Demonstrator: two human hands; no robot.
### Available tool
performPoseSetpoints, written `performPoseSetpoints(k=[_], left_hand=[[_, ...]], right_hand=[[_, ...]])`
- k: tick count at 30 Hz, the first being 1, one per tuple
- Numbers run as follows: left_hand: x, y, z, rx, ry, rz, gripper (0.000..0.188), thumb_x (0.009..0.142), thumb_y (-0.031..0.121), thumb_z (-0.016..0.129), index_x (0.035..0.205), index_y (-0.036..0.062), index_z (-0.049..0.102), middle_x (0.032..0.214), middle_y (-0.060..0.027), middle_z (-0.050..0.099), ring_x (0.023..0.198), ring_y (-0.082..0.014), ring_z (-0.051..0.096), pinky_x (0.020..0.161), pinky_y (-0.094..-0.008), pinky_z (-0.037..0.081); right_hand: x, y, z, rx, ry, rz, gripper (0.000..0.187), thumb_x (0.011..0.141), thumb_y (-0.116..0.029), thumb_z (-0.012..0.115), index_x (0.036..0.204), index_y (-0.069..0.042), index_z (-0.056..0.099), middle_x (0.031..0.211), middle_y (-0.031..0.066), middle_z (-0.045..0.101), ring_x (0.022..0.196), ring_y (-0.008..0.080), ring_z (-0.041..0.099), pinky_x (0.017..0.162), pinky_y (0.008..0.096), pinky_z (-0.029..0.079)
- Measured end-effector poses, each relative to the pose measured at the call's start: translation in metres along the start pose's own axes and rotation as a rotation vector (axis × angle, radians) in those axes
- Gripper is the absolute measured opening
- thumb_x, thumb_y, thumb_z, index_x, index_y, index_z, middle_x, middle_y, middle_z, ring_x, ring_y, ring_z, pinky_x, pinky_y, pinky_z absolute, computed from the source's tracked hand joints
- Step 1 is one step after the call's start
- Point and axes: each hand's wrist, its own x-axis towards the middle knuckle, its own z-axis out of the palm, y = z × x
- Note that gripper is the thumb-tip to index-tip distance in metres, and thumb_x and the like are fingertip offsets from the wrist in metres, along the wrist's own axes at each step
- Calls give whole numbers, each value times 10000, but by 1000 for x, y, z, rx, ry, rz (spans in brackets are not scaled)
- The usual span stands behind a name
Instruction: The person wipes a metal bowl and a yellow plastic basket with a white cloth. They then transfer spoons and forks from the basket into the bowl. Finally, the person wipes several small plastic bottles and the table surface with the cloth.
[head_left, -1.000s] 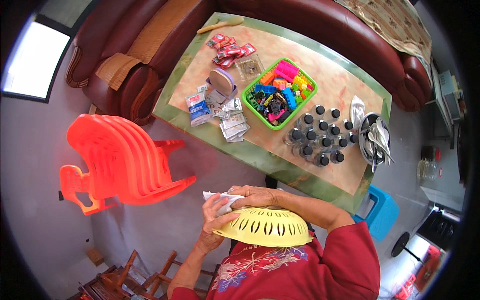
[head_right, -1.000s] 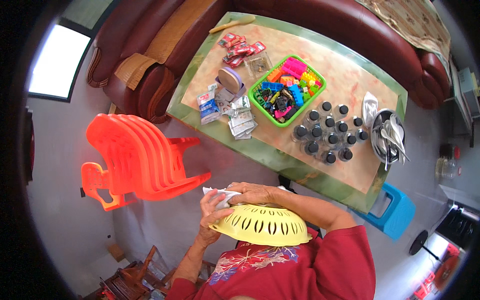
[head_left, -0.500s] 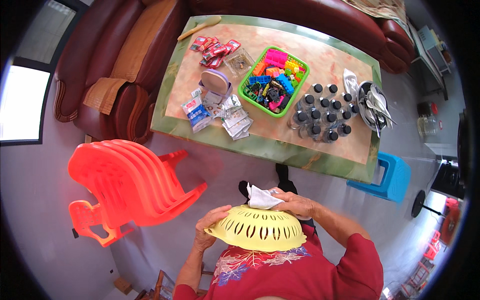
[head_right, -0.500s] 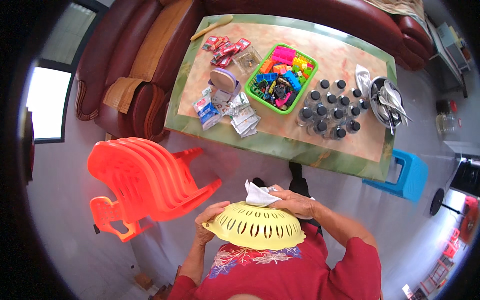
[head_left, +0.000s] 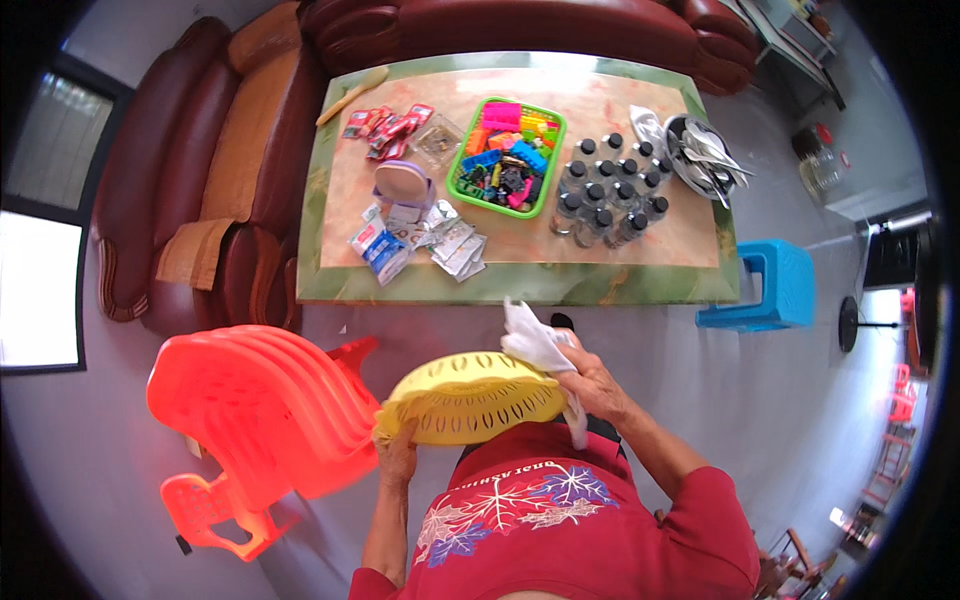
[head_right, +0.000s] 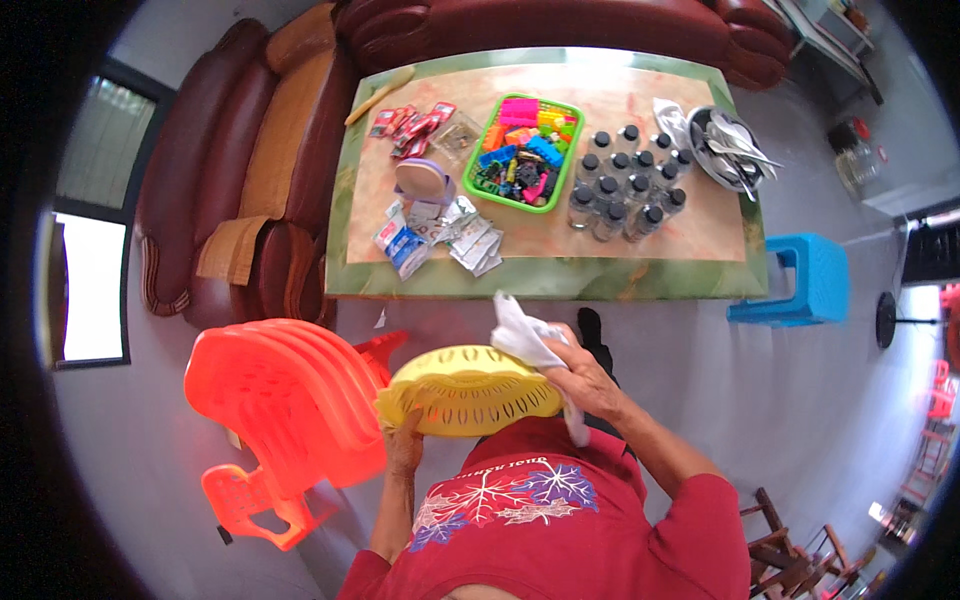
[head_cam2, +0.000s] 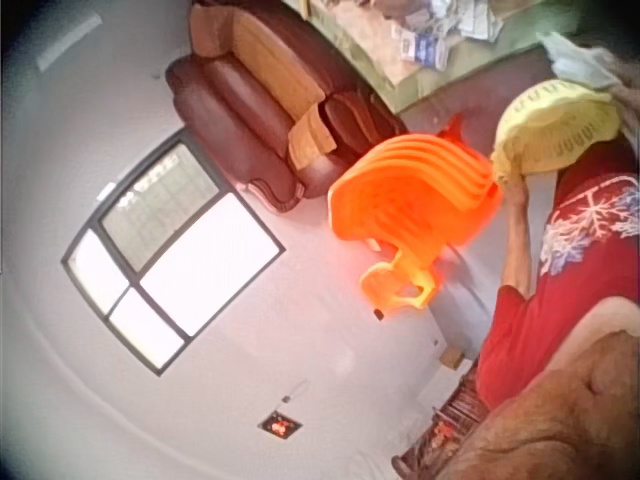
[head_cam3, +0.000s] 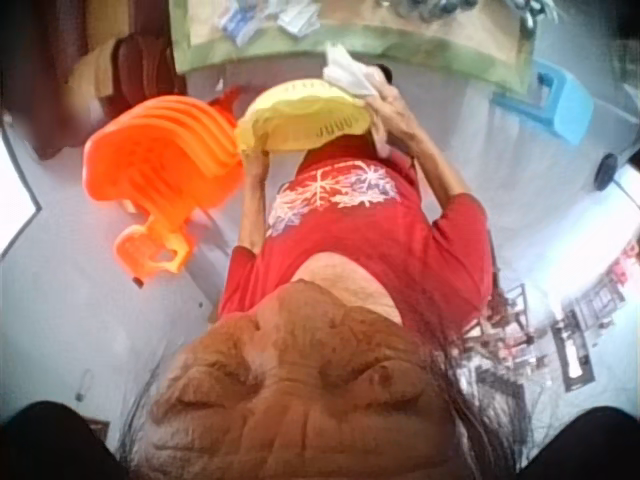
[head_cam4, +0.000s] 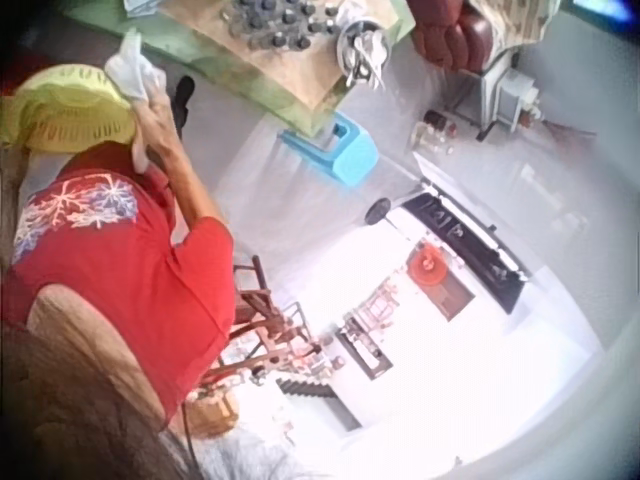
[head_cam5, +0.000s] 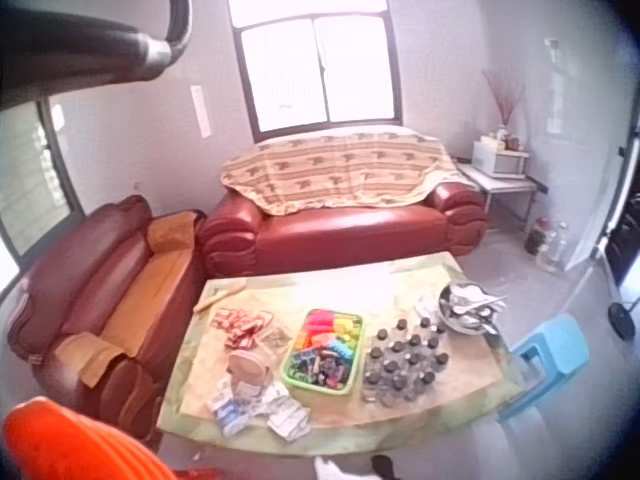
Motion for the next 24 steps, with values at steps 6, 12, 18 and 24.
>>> performPoseSetpoints(k=[6,12,18,24], left_hand=[[38,1,21,-316,-78,-199,468,809,-93,568,1246,59,500,1196,-76,584,1099,-214,569,919,-350,490],[68,-12,51,-423,-191,-410,506,791,-101,521,1279,11,447,1230,-142,555,1123,-286,557,947,-412,490],[90,-66,92,-655,-52,-694,496,836,31,485,1323,13,396,1262,-203,521,1149,-362,523,975,-521,443],[102,-106,153,-604,212,-703,479,908,134,472,1370,67,364,1310,-186,496,1179,-373,503,956,-572,434]], right_hand=[[36,24,-5,554,52,68,305,921,-148,519,1191,-14,561,1194,64,532,1094,124,512,913,269,410],[75,122,11,727,-148,277,360,952,-196,494,1281,-49,501,1201,68,582,1038,113,560,837,262,486],[62,79,-16,717,-145,487,397,961,-227,477,1323,-65,465,1214,77,573,1056,115,545,856,274,472],[31,93,-146,387,-504,384,493,913,-330,539,1325,-66,478,1170,49,573,1036,145,515,936,304,402]])
